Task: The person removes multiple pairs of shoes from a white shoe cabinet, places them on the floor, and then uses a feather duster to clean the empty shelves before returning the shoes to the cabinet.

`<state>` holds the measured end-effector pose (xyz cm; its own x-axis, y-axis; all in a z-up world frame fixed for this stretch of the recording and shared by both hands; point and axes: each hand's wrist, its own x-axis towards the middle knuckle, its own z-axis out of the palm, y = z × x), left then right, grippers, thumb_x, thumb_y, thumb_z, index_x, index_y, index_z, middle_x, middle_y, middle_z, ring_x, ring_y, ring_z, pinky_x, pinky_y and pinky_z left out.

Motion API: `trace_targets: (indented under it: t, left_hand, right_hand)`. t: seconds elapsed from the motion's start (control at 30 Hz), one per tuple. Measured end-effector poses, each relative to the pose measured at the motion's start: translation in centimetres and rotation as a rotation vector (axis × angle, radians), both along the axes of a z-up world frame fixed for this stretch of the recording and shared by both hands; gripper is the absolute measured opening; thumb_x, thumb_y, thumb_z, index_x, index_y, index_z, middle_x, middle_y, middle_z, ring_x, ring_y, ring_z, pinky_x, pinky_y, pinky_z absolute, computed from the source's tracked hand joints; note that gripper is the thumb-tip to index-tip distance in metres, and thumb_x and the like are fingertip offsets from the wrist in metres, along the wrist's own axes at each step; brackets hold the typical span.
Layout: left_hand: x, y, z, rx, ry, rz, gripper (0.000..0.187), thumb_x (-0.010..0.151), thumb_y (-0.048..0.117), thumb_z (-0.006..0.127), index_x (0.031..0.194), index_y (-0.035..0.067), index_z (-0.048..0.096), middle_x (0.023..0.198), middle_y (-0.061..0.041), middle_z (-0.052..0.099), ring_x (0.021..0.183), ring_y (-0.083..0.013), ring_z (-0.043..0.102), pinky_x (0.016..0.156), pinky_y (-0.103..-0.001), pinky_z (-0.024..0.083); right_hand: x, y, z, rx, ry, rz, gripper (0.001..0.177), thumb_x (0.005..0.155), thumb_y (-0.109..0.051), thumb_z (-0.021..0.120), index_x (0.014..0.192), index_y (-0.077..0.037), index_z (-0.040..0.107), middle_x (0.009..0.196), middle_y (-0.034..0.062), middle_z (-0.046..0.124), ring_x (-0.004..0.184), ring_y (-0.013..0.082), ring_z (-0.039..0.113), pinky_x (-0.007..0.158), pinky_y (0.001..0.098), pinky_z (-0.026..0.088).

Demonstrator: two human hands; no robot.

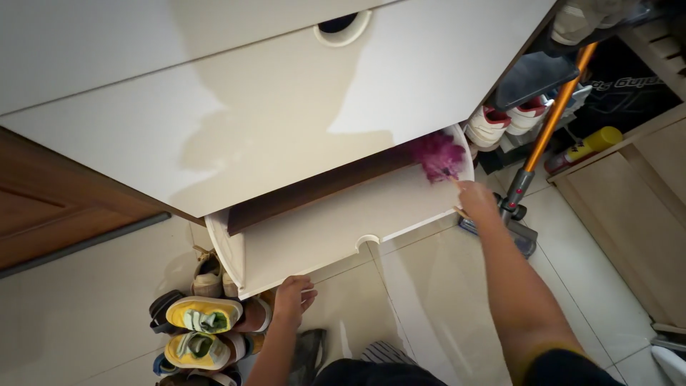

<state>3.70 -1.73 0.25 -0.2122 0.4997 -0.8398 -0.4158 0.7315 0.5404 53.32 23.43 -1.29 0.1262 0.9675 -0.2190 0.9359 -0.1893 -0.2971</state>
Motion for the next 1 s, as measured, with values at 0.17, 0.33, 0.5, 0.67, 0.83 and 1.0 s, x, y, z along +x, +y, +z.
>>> trace_targets:
  t: [0.17, 0.33, 0.5, 0.67, 0.83, 1.0]
  left_hand:
    - [1.1, 1.2, 0.5, 0.036, -0.011, -0.052, 0.017, 0.090, 0.010, 0.059, 0.103, 0.005, 0.067, 0.096, -0.009, 0.067, 0.082, -0.0244, 0.068, 0.076, -0.036, 0.056]
    - [-0.8, -0.1, 0.3, 0.033, -0.019, -0.024, 0.017, 0.090, 0.012, 0.061, 0.105, 0.006, 0.067, 0.098, -0.009, 0.067, 0.082, -0.0236, 0.068, 0.077, -0.035, 0.057]
    - [-3.3, -2.4, -0.3, 0.035, -0.047, 0.035, 0.017, 0.089, 0.013, 0.061, 0.104, 0.006, 0.065, 0.096, -0.009, 0.067, 0.080, -0.0226, 0.068, 0.074, -0.034, 0.056]
    - [-5.7, -4.5, -1.1, 0.050, -0.080, 0.090, 0.019, 0.087, 0.011, 0.061, 0.105, 0.006, 0.065, 0.094, -0.008, 0.067, 0.079, -0.0236, 0.068, 0.070, -0.035, 0.055]
    - [-6.3, -5.5, -2.1, 0.061, -0.090, 0.156, 0.020, 0.088, 0.013, 0.060, 0.106, 0.007, 0.065, 0.095, -0.009, 0.067, 0.079, -0.0243, 0.068, 0.070, -0.035, 0.054]
    - [-5.8, -6.3, -3.1, 0.044, -0.065, 0.163, 0.019, 0.089, 0.014, 0.061, 0.106, 0.007, 0.064, 0.096, -0.010, 0.066, 0.078, -0.0252, 0.067, 0.071, -0.036, 0.054]
  right_hand:
    - [1.9, -9.4, 2.2, 0.100, 0.078, -0.121, 0.034, 0.099, -0.025, 0.053, 0.127, -0.017, 0.070, 0.111, 0.0227, 0.072, 0.101, 0.0446, 0.067, 0.090, 0.0513, 0.053]
    - [-1.2, -18.5, 10.7, -0.182, 0.086, -0.331, 0.046, 0.097, -0.027, 0.057, 0.143, -0.028, 0.062, 0.116, 0.0250, 0.072, 0.107, 0.0436, 0.068, 0.096, 0.0482, 0.052]
    - [-4.1, -20.4, 13.9, -0.187, 0.083, -0.145, 0.046, 0.094, -0.020, 0.061, 0.140, -0.018, 0.065, 0.122, 0.0256, 0.069, 0.111, 0.0407, 0.066, 0.097, 0.0472, 0.052]
    - [-13.9, -21.2, 9.7, -0.418, 0.748, -0.144, 0.045, 0.095, -0.007, 0.048, 0.136, -0.013, 0.067, 0.118, 0.0091, 0.074, 0.095, 0.0174, 0.067, 0.077, 0.0365, 0.060]
    - [-33.4, -23.4, 4.5, -0.035, 0.874, 0.696, 0.059, 0.091, -0.001, 0.049, 0.148, -0.016, 0.060, 0.110, 0.0230, 0.073, 0.083, 0.0265, 0.072, 0.074, 0.0415, 0.058]
    - [-37.2, -17.6, -2.2, -0.182, 0.249, 0.615, 0.051, 0.089, -0.005, 0.051, 0.137, -0.018, 0.062, 0.111, 0.0196, 0.072, 0.102, 0.0377, 0.070, 0.089, 0.0470, 0.055]
